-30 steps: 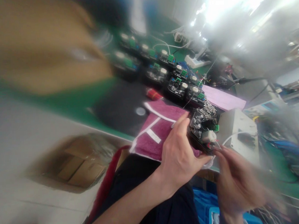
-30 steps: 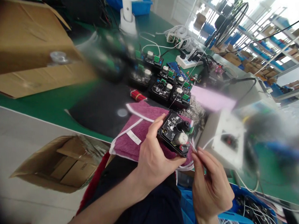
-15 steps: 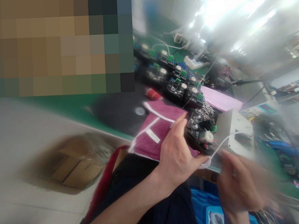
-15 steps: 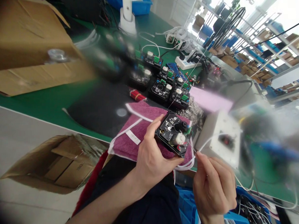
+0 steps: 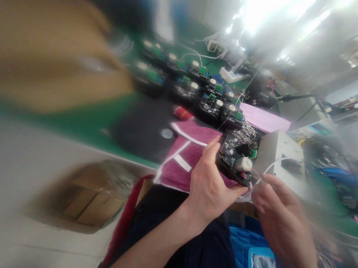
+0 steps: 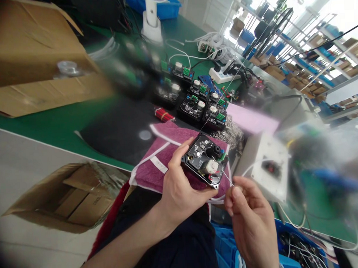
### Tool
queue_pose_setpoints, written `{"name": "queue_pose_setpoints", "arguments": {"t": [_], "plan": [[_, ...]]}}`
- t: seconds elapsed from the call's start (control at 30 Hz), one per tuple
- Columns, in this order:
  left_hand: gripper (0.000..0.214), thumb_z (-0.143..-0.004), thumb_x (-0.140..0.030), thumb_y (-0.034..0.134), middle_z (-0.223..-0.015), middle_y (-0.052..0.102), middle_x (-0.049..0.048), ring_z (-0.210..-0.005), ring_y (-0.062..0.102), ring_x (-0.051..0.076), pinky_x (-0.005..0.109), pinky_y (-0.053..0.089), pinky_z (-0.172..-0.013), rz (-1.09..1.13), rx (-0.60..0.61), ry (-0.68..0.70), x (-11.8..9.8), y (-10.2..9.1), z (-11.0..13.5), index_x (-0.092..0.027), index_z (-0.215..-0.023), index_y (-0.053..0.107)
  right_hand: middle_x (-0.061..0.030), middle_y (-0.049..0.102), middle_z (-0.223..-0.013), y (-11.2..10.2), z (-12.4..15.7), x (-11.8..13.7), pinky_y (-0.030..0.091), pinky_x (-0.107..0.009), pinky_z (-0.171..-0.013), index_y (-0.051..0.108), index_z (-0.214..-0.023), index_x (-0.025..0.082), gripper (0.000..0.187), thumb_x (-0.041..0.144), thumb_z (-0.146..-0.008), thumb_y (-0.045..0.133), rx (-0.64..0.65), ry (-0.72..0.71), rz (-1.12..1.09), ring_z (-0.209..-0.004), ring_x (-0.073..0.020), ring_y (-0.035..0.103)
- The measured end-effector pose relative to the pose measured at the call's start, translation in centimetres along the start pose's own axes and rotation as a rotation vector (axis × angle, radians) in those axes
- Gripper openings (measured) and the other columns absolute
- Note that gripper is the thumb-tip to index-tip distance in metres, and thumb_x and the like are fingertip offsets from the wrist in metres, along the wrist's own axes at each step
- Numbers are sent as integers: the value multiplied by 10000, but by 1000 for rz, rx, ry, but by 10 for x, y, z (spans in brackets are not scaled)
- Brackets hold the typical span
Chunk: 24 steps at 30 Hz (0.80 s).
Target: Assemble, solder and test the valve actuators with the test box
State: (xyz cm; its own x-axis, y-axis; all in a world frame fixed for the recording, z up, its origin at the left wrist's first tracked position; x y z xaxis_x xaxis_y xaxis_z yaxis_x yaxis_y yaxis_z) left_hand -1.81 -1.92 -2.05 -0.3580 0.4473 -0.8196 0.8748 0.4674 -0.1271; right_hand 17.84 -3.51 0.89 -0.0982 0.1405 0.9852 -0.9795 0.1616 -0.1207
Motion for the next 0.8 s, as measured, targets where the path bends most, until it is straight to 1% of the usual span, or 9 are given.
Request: {"name": "queue_pose_setpoints", "arguments": {"t": [0.07,0.1,0.2,0.27,0.3,0.43,0.57,0.67,0.8], "plan": [[1183,-701,-399,973,-1572,558,220,-1489,573,360,518,563,-1211,1,-10,-11,2,-2,1,-153,-1618,268,-31,718,-828,-6,7,10,585,-258,-616,777,-1093,200,236,323,-903,840,-116,-307,268,-676,-147,677],[1198,-689,-408,981,-1565,561,220,-1482,579,361,519,564,-1209,1,-16,-13,3,-3,1,-154,-1620,271,-45,758,-880,-5,12,16,606,-267,-651,784,-1095,196,229,286,-895,851,-137,-470,422,-719,-163,714],[1186,-699,-436,975,-1546,570,224,-1463,597,356,513,568,-1201,7,-30,-8,4,-4,2,-148,-1618,282,-56,818,-1046,7,25,30,632,-274,-808,782,-1199,208,341,149,-874,865,-93,-908,848,-877,-184,778],[1155,-713,-429,967,-1536,574,227,-1456,604,351,508,573,-1197,11,-44,-4,4,-4,2,-138,-1609,298,-43,830,-1072,11,30,36,631,-271,-861,751,-1298,225,462,68,-874,843,-62,-1097,1046,-895,-175,792],[1145,-714,-427,966,-1533,577,228,-1454,605,351,510,574,-1194,13,-54,-1,4,-5,2,-136,-1604,305,-36,834,-1063,11,31,38,634,-270,-862,740,-1325,236,490,51,-880,829,-64,-1150,1108,-888,-175,797],[1138,-714,-426,968,-1549,571,224,-1451,610,356,530,582,-1181,17,-61,2,6,-6,2,-157,-1601,309,-31,840,-1021,-2,27,41,655,-290,-835,759,-1308,270,389,150,-939,787,-62,-1144,1193,-887,-209,812],[1181,-687,-402,982,-1577,550,228,-1462,600,366,531,597,-1161,23,-57,8,7,-6,3,-161,-1616,293,-39,841,-1007,-13,25,39,654,-294,-802,789,-1240,265,286,194,-964,757,38,-1116,1215,-874,-216,809],[1176,-696,-392,972,-1584,547,230,-1471,592,362,528,583,-1181,20,-58,-1,7,-6,4,-147,-1624,292,-40,838,-1023,-13,25,41,648,-313,-823,785,-1211,255,287,145,-947,760,110,-1130,1230,-898,-218,806],[1163,-709,-398,965,-1587,546,230,-1467,596,366,541,580,-1181,11,-66,-16,6,-5,4,-152,-1625,292,-42,831,-983,-11,18,41,649,-312,-746,793,-1148,257,217,188,-943,772,108,-1079,1234,-831,-210,793]]}}
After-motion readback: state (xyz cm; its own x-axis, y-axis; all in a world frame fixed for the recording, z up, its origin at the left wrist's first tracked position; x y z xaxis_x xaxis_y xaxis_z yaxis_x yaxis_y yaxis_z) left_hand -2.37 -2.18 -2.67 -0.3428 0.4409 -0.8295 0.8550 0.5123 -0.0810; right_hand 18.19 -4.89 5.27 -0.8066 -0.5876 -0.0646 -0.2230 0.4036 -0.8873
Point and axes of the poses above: each hand's wrist, its own z-axis away from the middle knuckle, its own y-axis out of the palm, x = y × z, the point moved 6 cm from there along -z, towards the middle knuckle
